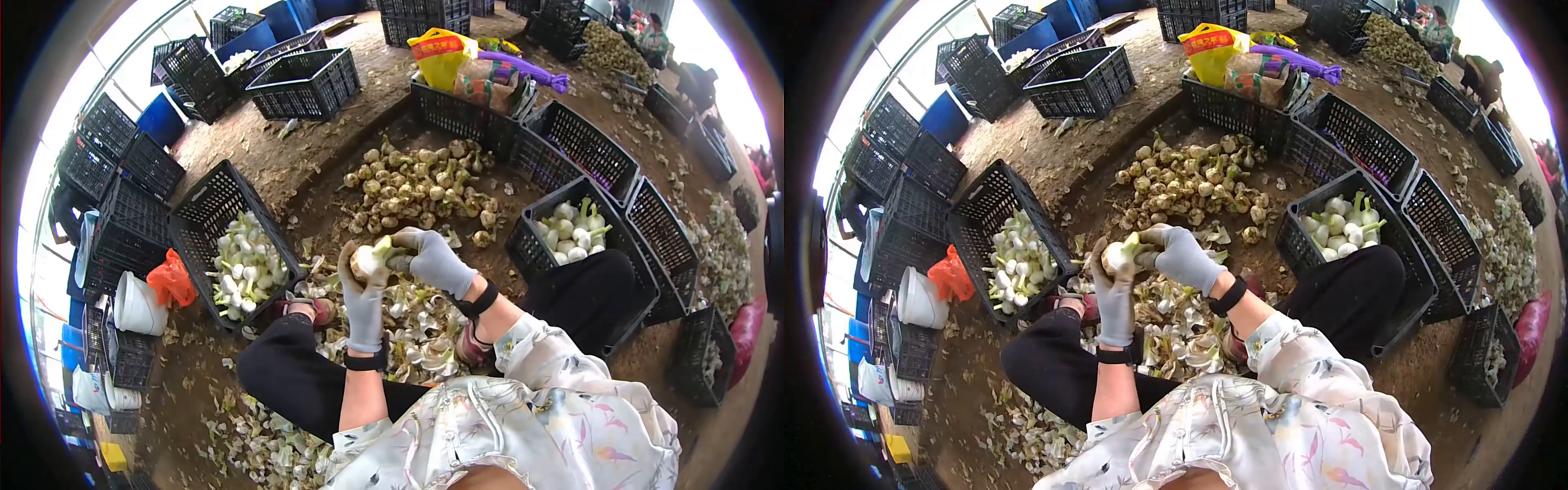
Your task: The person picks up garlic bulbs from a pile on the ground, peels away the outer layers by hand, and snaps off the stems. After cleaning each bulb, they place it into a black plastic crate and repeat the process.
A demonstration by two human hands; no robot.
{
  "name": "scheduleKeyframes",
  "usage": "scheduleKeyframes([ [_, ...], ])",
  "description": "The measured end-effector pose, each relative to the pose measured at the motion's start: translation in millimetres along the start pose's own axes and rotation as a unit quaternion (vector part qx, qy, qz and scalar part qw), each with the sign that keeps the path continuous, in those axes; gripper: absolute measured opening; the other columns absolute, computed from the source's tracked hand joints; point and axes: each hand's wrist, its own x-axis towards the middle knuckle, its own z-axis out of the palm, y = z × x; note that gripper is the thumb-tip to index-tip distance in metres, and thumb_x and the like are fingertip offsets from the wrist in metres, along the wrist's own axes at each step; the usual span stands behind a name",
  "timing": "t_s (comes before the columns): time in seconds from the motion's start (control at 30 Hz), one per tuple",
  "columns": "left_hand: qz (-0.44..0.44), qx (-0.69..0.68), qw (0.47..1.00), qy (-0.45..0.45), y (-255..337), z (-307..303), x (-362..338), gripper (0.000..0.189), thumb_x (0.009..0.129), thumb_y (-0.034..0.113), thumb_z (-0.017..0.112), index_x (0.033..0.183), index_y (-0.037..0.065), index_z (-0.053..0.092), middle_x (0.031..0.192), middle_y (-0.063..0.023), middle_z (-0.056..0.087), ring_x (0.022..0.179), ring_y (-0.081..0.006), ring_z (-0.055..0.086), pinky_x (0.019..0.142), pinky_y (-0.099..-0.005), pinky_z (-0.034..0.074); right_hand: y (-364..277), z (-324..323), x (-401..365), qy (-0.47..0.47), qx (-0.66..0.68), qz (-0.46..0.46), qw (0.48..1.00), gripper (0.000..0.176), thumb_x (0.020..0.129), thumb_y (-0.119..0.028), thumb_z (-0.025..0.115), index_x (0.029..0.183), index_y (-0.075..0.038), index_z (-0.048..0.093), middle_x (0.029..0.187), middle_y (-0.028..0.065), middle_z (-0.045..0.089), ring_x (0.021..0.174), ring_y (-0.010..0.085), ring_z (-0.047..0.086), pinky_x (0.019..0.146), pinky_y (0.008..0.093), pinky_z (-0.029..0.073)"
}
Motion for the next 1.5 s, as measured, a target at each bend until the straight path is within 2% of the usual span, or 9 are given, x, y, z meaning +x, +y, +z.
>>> scheduleKeyframes([
  [0.13,0.080,0.120,0.989,-0.031,6.0,-9.5,0.5,0.056,0.095,0.030,0.063,0.139,0.004,0.041,0.122,-0.0098,0.058,0.105,-0.0185,0.062,0.085,-0.0315,0.054,1.0,1.7,-1.3,-0.002,0.074,0.125,0.989,0.020,0.082,-0.004,0.074,0.101,0.002,0.071,0.087,0.0030,0.071,0.078,0.0077,0.061,0.072,0.0244,0.051],
  [0.23,-0.130,0.023,0.990,-0.048,25.9,-8.9,3.6,0.060,0.089,0.024,0.072,0.137,0.002,0.044,0.119,-0.0085,0.062,0.101,-0.0160,0.063,0.084,-0.0288,0.054,5.5,0.5,-1.0,0.009,0.140,0.129,0.982,0.017,0.083,-0.005,0.073,0.099,0.001,0.071,0.086,0.0002,0.070,0.077,0.0054,0.059,0.070,0.0233,0.050],
  [0.4,-0.013,0.126,0.992,-0.010,3.6,-18.4,6.5,0.067,0.079,0.013,0.081,0.135,0.001,0.046,0.114,-0.0067,0.062,0.099,-0.0159,0.063,0.085,-0.0263,0.054,-4.6,0.4,-1.1,-0.020,0.069,0.125,0.990,0.017,0.083,-0.004,0.073,0.099,0.002,0.071,0.086,0.0011,0.070,0.076,0.0063,0.060,0.069,0.0231,0.051],
  [0.57,-0.030,0.137,0.988,-0.066,10.5,-16.0,7.1,0.069,0.074,0.011,0.084,0.133,-0.001,0.048,0.120,-0.0062,0.059,0.106,-0.0154,0.060,0.092,-0.0283,0.051,32.2,1.2,0.2,0.133,0.374,0.252,0.883,0.024,0.089,-0.002,0.067,0.111,0.004,0.063,0.088,0.0072,0.069,0.075,0.0155,0.066,0.063,0.0278,0.054],
  [0.93,-0.036,0.149,0.981,-0.118,22.1,-15.8,-1.1,0.074,0.077,0.011,0.080,0.139,0.000,0.040,0.123,-0.0062,0.055,0.111,-0.0146,0.055,0.096,-0.0280,0.047,160.5,-35.7,32.7,0.331,0.286,0.189,0.879,0.018,0.086,-0.003,0.065,0.101,0.004,0.071,0.087,0.0069,0.072,0.074,0.0118,0.063,0.069,0.0245,0.051],
  [1.03,0.013,0.197,0.976,-0.092,24.2,-31.9,4.8,0.074,0.077,0.006,0.078,0.140,0.002,0.039,0.122,-0.0062,0.055,0.112,-0.0154,0.055,0.096,-0.0289,0.048,111.5,-43.5,29.8,0.029,-0.293,0.235,0.926,0.046,0.081,-0.011,0.071,0.124,0.000,0.061,0.105,0.0190,0.069,0.097,0.0286,0.066,0.088,0.0345,0.052],
  [1.27,0.046,0.303,0.950,-0.059,1.7,-33.9,9.5,0.069,0.072,-0.005,0.072,0.134,0.003,0.044,0.129,-0.0111,0.049,0.118,-0.0215,0.052,0.100,-0.0322,0.045,-15.3,11.3,17.7,-0.116,-0.321,-0.079,0.937,0.027,0.075,-0.006,0.065,0.100,-0.004,0.072,0.098,0.0144,0.067,0.093,0.0322,0.065,0.082,0.0398,0.052],
  [1.33,0.092,0.499,0.859,-0.072,11.2,-30.2,5.6,0.068,0.073,-0.005,0.073,0.134,0.003,0.044,0.126,-0.0106,0.053,0.115,-0.0195,0.053,0.098,-0.0310,0.046,-26.0,20.5,22.5,-0.131,-0.370,-0.073,0.917,0.022,0.073,-0.006,0.062,0.093,-0.004,0.071,0.094,0.0138,0.066,0.090,0.0338,0.064,0.081,0.0419,0.051],
  [1.5,0.054,0.395,0.913,-0.088,10.8,-26.7,1.4,0.068,0.073,-0.006,0.072,0.135,0.003,0.044,0.128,-0.0095,0.052,0.116,-0.0207,0.053,0.099,-0.0304,0.045,-26.5,19.1,31.6,-0.152,-0.411,-0.048,0.898,0.016,0.073,-0.010,0.061,0.084,0.000,0.067,0.088,0.0169,0.063,0.088,0.0353,0.063,0.079,0.0418,0.051],
])
